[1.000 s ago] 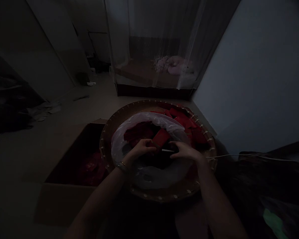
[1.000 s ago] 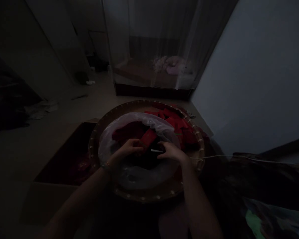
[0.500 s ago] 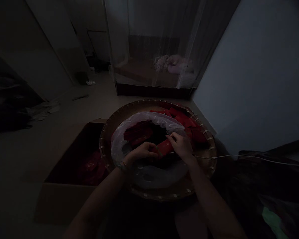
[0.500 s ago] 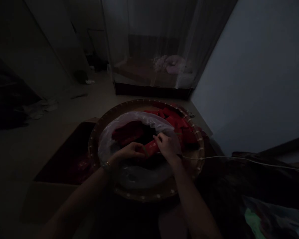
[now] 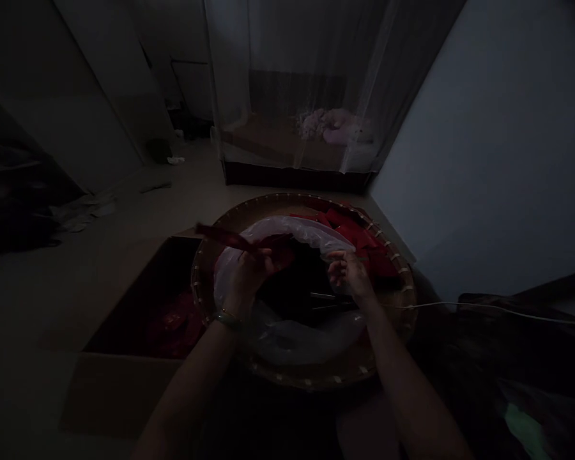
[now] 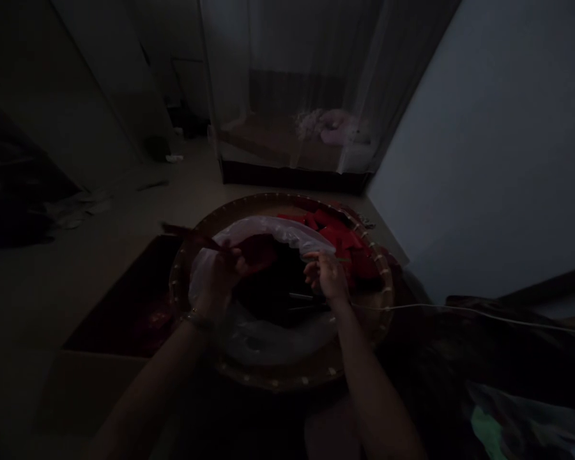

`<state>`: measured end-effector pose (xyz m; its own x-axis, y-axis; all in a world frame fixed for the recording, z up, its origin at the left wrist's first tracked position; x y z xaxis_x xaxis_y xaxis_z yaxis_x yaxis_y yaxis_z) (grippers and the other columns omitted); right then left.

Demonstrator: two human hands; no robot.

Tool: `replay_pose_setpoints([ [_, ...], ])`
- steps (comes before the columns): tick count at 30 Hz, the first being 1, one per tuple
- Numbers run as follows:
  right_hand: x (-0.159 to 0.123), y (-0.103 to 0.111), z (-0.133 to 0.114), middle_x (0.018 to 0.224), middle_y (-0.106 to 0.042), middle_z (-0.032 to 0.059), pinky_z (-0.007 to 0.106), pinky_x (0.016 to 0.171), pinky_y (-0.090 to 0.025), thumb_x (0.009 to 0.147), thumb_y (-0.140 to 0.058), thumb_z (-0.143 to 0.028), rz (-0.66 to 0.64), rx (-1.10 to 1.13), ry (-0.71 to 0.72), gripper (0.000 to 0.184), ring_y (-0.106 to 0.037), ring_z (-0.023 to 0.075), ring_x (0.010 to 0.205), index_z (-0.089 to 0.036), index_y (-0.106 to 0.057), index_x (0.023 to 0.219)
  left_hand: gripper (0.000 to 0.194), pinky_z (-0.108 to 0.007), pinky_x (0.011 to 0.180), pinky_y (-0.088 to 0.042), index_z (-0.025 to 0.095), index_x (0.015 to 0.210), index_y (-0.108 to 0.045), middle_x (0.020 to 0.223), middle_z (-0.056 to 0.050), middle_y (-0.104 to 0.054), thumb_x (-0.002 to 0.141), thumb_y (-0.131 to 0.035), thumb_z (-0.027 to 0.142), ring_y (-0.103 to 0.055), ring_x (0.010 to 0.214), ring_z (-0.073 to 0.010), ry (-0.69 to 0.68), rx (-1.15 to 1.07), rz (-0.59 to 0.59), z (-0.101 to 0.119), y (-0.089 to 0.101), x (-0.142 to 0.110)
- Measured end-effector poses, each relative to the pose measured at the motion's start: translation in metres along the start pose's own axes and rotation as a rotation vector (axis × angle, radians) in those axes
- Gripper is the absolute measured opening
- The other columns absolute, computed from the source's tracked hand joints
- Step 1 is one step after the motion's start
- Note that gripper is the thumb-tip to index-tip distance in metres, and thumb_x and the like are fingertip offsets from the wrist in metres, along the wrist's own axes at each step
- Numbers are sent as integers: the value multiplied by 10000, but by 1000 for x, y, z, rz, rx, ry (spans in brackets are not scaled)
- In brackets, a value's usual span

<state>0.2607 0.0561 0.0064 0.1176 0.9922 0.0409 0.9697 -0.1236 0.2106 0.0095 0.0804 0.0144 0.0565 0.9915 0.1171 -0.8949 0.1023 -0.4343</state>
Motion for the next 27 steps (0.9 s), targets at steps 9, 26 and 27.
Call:
replay_pose_setpoints([
  [9,-1,-16,12,592,-571,11,179,339,-335,793,-357,-668,-65,54,-135,577,-526,98,420,-156,-598,909,145,-311,780,-451,198,896,-673,911,-55,-654,759,-626,210,-573,885,-199,-225,1309,-99,-17,-18,-4],
  [26,-4,-25,11,588,-554,-1,161,337,-350,805,-381,-647,-86,52,-108,545,-534,95,441,-157,-595,904,248,-338,766,-403,189,822,-690,793,-88,-604,891,-454,219,-505,791,-202,-478,1403,-94,-8,-24,-7],
  [27,-4,-25,11,589,-555,0,162,338,-358,812,-382,-636,-78,72,-127,531,-536,97,442,-157,-591,909,241,-339,787,-406,203,849,-691,817,-83,-614,895,-459,247,-506,800,-195,-527,1324,-143,-5,-31,-11],
])
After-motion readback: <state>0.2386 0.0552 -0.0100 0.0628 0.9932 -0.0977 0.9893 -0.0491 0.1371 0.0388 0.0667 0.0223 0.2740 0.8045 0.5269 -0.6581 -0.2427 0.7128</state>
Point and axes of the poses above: each hand's wrist, its own x-axis towards the middle knuckle, its own y-axis out of the back of the hand, z = x × y, the point moved 8 cm from there along x, towards the middle knuckle
